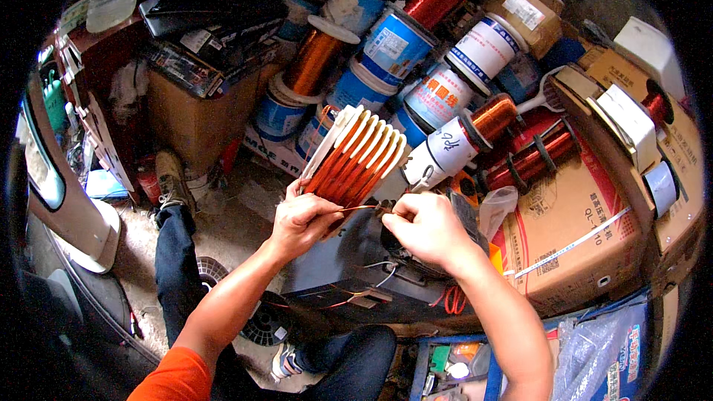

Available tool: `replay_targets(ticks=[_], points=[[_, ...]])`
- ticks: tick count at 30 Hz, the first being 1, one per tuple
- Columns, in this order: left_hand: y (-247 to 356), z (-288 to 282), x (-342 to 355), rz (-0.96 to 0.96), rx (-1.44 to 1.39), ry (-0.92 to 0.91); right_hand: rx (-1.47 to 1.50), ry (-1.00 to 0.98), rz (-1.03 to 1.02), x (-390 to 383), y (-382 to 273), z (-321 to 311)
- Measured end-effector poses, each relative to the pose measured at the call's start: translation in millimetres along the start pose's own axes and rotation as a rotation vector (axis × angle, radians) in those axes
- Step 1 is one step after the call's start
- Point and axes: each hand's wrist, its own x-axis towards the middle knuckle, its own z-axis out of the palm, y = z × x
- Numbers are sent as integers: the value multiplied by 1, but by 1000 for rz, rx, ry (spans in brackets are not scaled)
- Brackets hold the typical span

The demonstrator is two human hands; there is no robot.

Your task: The person winds copper wire onto a laminated stator core using a motorized winding machine. They manually guide the wire through the slots, cut the wire with scissors, and secure the ends with tape.

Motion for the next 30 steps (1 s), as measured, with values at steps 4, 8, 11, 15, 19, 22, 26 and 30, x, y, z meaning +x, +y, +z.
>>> replay_targets(ticks=[4, 8, 11, 15, 19, 22, 26, 30], points=[[-3, 0, -3, 16, 36, 0, 1222, -156, 112, 8, 23, 21], [-4, 2, -3, 16, 38, 3, 1591, -93, -5, 24, 5, 50], [-5, 5, -4, 21, 56, 9, 1672, 44, -83, 37, -3, 63], [-1, 6, -3, 46, 95, 50, 1712, 144, -145, 37, -12, 69], [-2, 5, 0, 118, 70, 131, 1709, 223, -165, 39, -11, 72], [-3, 4, -1, 142, 249, 143, 1644, 209, -151, 43, -10, 66], [6, 7, 3, 43, 292, 201, 1608, 208, -75, 46, -9, 57], [-3, 12, 0, 7, 243, 118, 838, 134, -119, 51, -9, 20]])
